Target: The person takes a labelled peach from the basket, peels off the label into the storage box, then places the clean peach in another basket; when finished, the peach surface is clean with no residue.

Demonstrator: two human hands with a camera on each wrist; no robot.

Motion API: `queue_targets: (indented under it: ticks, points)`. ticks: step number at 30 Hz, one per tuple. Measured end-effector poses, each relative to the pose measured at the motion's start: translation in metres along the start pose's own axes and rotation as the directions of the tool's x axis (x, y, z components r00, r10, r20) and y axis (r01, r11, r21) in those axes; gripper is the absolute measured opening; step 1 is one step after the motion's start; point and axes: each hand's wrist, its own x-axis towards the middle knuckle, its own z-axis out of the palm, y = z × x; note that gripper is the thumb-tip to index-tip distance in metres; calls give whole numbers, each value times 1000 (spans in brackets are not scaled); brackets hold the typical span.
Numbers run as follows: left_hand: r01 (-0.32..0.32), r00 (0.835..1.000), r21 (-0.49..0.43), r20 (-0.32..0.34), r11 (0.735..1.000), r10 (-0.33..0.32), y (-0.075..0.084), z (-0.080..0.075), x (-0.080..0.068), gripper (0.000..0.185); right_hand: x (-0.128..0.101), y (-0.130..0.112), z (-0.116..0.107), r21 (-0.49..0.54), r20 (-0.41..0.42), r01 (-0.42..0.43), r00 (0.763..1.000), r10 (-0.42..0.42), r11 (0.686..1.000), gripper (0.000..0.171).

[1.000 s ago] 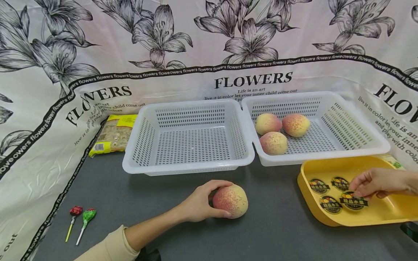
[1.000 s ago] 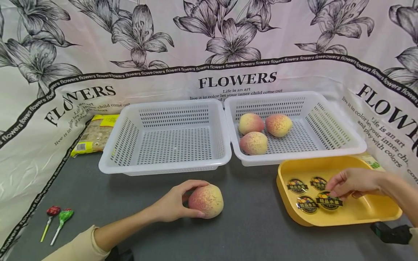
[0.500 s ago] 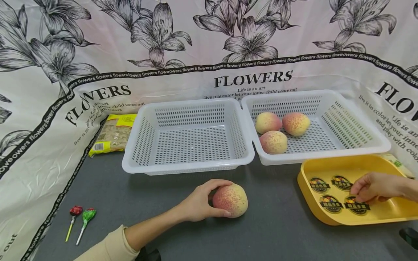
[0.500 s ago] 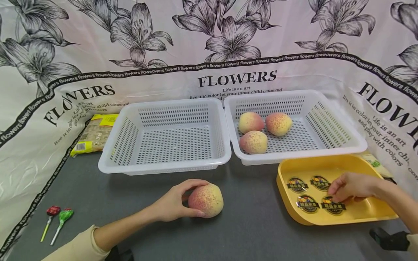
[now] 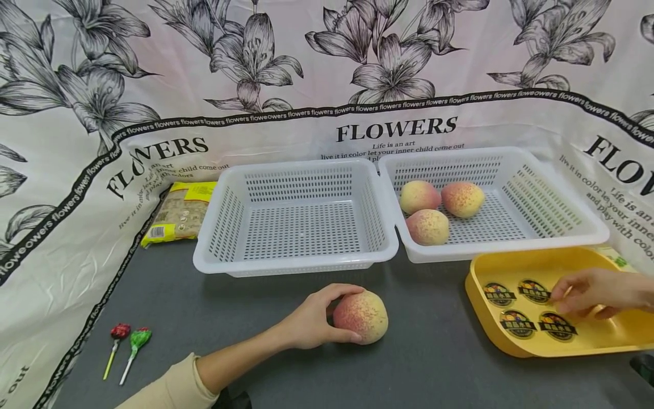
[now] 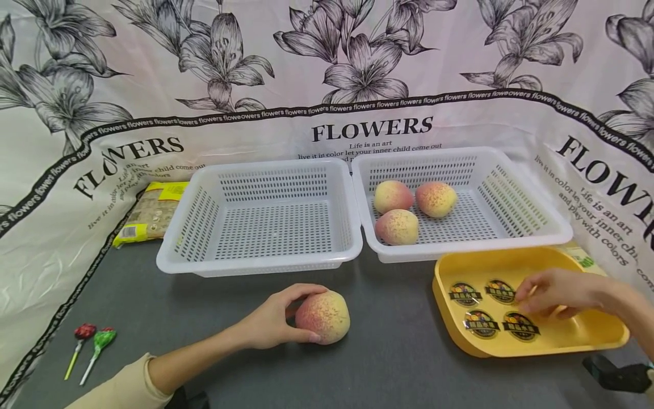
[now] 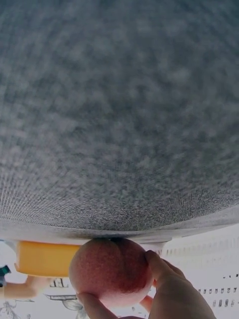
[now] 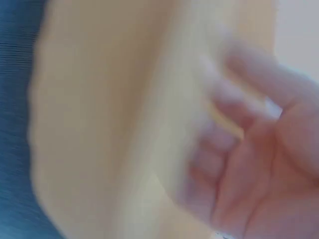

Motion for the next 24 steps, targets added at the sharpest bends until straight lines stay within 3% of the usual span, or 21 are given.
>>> queue_targets:
  ticks: [2, 5, 6, 8, 12, 14, 17, 20, 24]
  points:
    - [2, 1000, -10, 3, 1000, -2, 0, 0, -1, 68, -1, -8, -7, 96, 78, -33, 997, 26, 995, 29]
    - [5, 1000, -25, 6, 1000, -4, -1, -1, -1, 68, 0, -19, -12, 277, 219, 43, 970, -107, 960, 34]
    - [5, 1000, -28, 5, 1000, -5, -1, -1, -2, 68, 1, -24, -12, 343, 263, 75, 949, -173, 936, 35]
    - [2, 1000, -27, 2, 1000, -2, -1, -1, -2, 68, 3, -35, -8, 474, 339, 134, 885, -321, 870, 39]
    - [-3, 1000, -8, -3, 1000, 3, -1, -2, -1, 68, 7, -69, 12, 614, 379, 178, 788, -485, 769, 45]
    - [-8, 1000, -1, -3, 1000, 8, -1, -2, -1, 68, 11, -87, 25, 656, 370, 196, 758, -537, 729, 46]
    - [-17, 1000, 2, -4, 1000, 17, -2, -1, -1, 67, 19, -113, 46, 678, 324, 217, 769, -551, 702, 43]
    - [-17, 1000, -4, -2, 1000, 17, -2, 0, -1, 66, 27, -135, 70, 666, 233, 257, 820, -523, 700, 38]
    - [-13, 1000, 11, -6, 1000, 14, -2, 0, -1, 66, 39, -161, 104, 618, 99, 277, 901, -423, 736, 45]
